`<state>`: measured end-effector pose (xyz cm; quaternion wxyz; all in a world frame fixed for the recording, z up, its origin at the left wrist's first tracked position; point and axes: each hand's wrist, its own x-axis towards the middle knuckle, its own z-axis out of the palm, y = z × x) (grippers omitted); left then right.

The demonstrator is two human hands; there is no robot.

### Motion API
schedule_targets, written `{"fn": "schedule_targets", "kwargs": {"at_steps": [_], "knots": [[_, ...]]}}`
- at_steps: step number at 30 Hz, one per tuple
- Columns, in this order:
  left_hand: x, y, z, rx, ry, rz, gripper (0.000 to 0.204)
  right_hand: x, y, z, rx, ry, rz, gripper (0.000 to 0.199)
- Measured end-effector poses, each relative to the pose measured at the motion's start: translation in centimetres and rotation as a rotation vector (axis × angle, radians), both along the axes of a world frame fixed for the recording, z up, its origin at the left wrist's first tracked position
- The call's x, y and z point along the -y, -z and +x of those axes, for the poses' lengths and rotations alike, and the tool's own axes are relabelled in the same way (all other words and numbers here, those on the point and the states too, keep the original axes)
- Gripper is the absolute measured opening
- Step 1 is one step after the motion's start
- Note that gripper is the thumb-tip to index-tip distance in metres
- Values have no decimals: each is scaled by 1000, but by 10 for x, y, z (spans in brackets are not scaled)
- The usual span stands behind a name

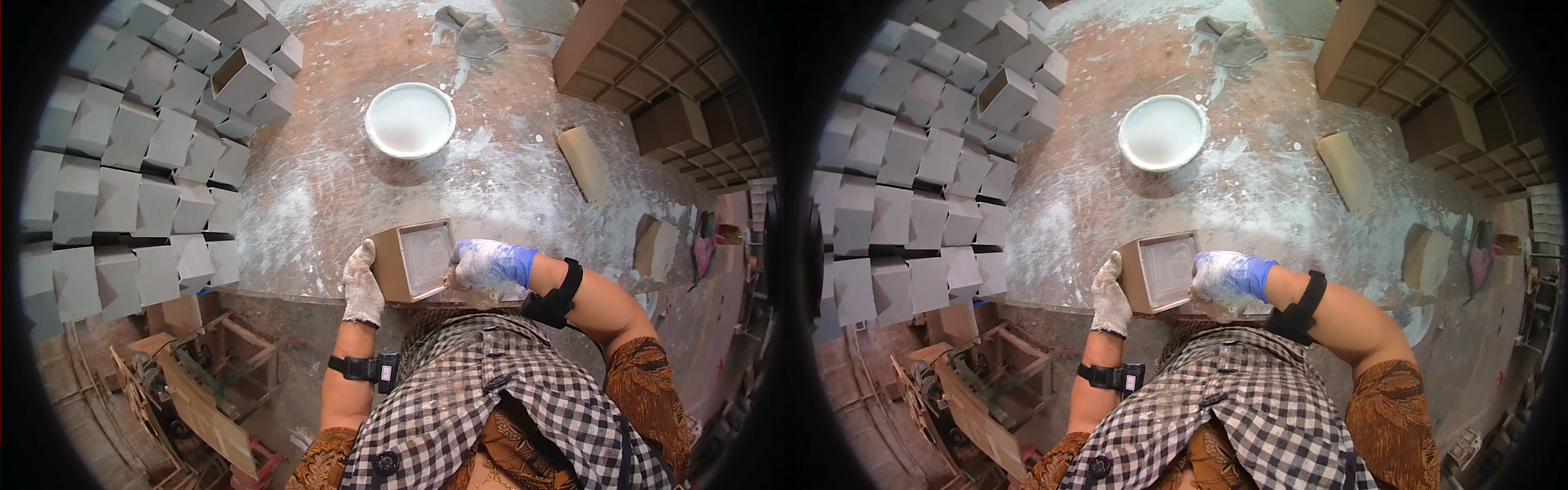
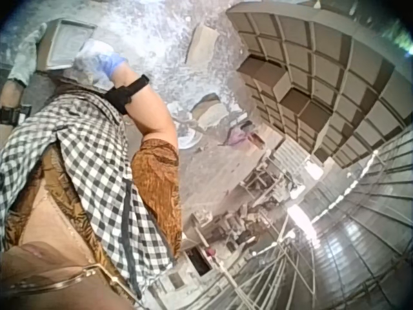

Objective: The person repeatedly picks up small cardboard boxes, applies white paint to their surfaces using a sponge, and places the painted boxes into a stack. The process is repeated for multiple boxes throughout the clip.

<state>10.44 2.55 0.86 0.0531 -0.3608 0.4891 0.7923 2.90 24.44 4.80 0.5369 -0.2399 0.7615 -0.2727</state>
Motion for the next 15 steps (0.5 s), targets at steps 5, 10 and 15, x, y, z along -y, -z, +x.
{"fn": "schedule_targets", "kwargs": {"at_steps": [5,10,15], "knots": [[-5,-3,0,-22,39,-145,41,20,-11,0,251,150,-342,29],[2,5,5,11,1,-97,44,27,-37,3,246,151,-216,33],[-1,3,3,20,-22,-57,49,23,-51,7,-279,-238,172,33]]}}
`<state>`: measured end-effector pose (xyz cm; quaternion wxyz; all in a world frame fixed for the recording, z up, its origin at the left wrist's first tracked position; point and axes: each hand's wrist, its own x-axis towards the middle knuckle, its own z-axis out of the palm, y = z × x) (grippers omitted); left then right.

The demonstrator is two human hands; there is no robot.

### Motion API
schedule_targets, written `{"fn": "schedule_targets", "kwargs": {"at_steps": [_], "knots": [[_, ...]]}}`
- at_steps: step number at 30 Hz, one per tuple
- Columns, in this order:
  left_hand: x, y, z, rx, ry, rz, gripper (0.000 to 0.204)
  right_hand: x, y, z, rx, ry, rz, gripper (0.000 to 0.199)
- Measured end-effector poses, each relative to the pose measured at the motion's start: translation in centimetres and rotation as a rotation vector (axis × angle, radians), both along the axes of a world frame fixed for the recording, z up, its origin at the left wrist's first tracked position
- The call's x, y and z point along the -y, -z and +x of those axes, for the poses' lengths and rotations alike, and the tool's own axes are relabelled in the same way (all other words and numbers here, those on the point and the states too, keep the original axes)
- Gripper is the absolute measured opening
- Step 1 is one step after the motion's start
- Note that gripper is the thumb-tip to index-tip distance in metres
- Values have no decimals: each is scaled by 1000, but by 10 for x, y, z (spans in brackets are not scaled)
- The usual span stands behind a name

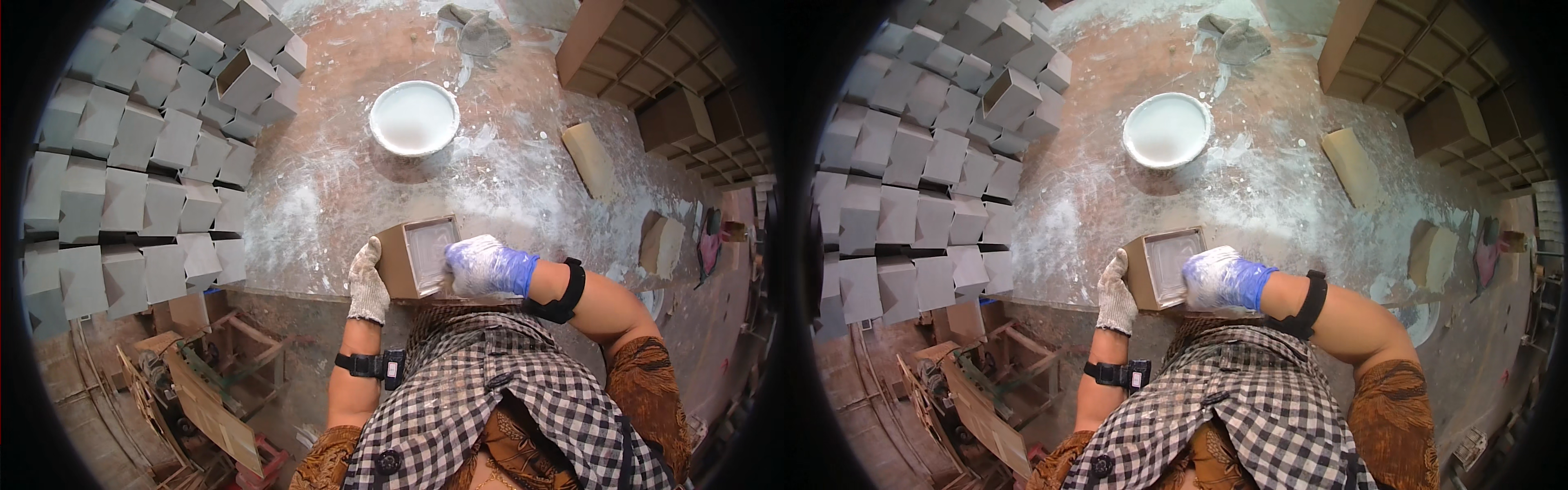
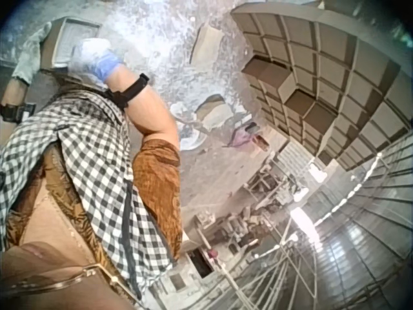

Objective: The person repeatedly picks up small cardboard boxes, applies white paint to their surfaces using a sponge, and places the painted boxes into a stack. The process is repeated for multiple boxes throughout the clip.

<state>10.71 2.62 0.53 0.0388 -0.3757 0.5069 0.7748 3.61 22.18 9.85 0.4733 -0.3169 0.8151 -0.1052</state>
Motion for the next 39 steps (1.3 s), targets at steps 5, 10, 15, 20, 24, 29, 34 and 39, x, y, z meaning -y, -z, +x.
{"fn": "schedule_targets", "kwargs": {"at_steps": [5,10,15,20,24,29,34,39], "knots": [[7,5,4,-2,7,119,50,-38,32,5,145,295,-218,30],[11,23,15,13,-59,100,54,-69,47,2,355,699,-581,34],[0,29,4,29,-120,234,59,-70,38,-10,353,1069,-747,35],[-7,16,-24,50,46,231,56,-44,45,-41,-354,614,-673,25],[-7,14,-28,42,62,227,55,-38,68,-47,-360,642,-588,24],[-8,23,-27,91,5,193,57,-60,88,0,-42,737,-775,21],[-1,30,-22,77,20,235,58,-80,60,34,89,593,-679,22],[-3,34,-17,28,34,206,61,-81,66,3,316,1100,-809,27]]}}
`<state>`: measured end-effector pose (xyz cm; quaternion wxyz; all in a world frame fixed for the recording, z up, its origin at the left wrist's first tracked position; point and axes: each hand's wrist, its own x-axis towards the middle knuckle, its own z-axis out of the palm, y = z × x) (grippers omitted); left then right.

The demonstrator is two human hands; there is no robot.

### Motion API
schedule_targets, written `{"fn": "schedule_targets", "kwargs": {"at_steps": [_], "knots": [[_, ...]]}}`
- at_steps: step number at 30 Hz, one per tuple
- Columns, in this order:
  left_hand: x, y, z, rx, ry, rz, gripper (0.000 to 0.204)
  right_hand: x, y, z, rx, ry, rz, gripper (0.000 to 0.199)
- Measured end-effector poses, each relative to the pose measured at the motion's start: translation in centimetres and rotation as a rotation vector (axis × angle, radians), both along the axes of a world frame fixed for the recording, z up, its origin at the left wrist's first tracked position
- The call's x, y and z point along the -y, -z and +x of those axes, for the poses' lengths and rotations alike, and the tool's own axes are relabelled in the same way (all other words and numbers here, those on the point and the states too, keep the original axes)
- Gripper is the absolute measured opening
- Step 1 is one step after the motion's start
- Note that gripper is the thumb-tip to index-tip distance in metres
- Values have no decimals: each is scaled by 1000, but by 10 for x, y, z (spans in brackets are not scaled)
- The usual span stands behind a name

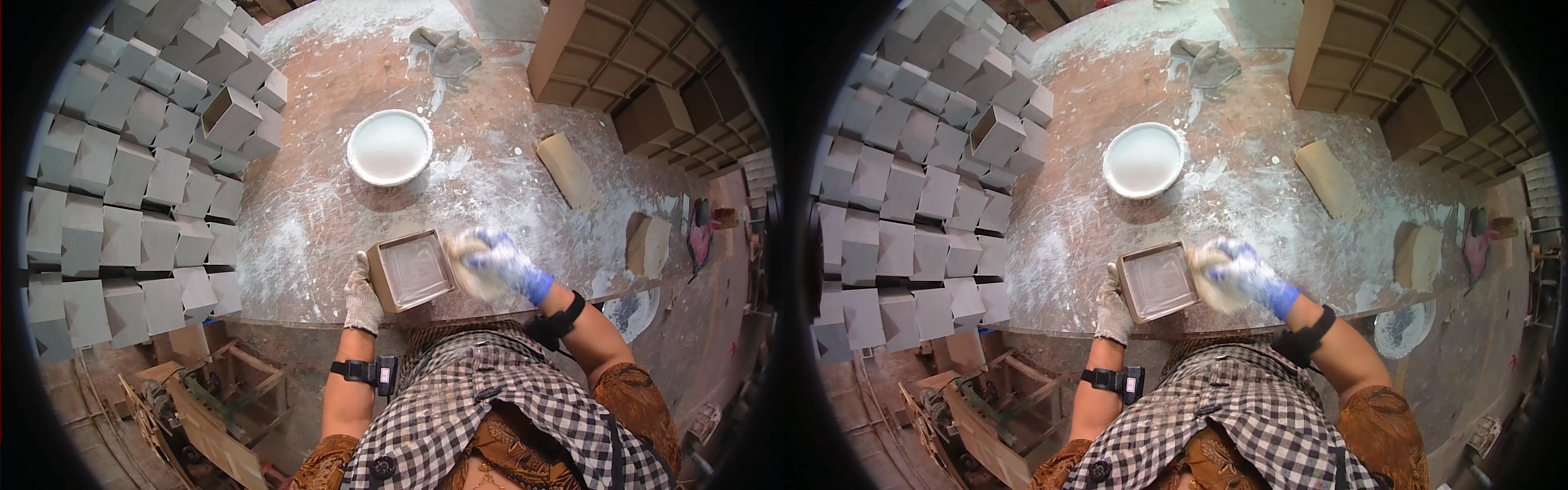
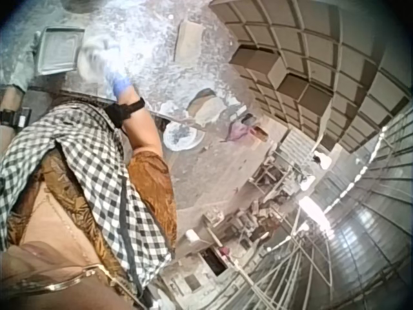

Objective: The person repeatedly picks up small cardboard boxes, applies white paint to their surfaces using a sponge, and places the painted boxes into a stack. The process is repeated for multiple boxes throughout the clip.

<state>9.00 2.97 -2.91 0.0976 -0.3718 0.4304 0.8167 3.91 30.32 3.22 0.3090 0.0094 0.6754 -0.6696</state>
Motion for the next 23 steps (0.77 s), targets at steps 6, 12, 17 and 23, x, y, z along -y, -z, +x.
{"fn": "schedule_targets", "kwargs": {"at_steps": [6,12,17,23], "knots": [[-11,-12,-5,-8,31,-39,62,48,44,-41,356,352,-52,29],[-14,-22,0,-13,-20,-85,59,71,-2,-68,-25,-128,565,21],[-20,-41,-10,-51,78,-48,65,94,-29,-57,-381,-219,503,28],[-7,0,-10,-128,9,-32,56,103,-54,-40,-334,-354,141,26]]}}
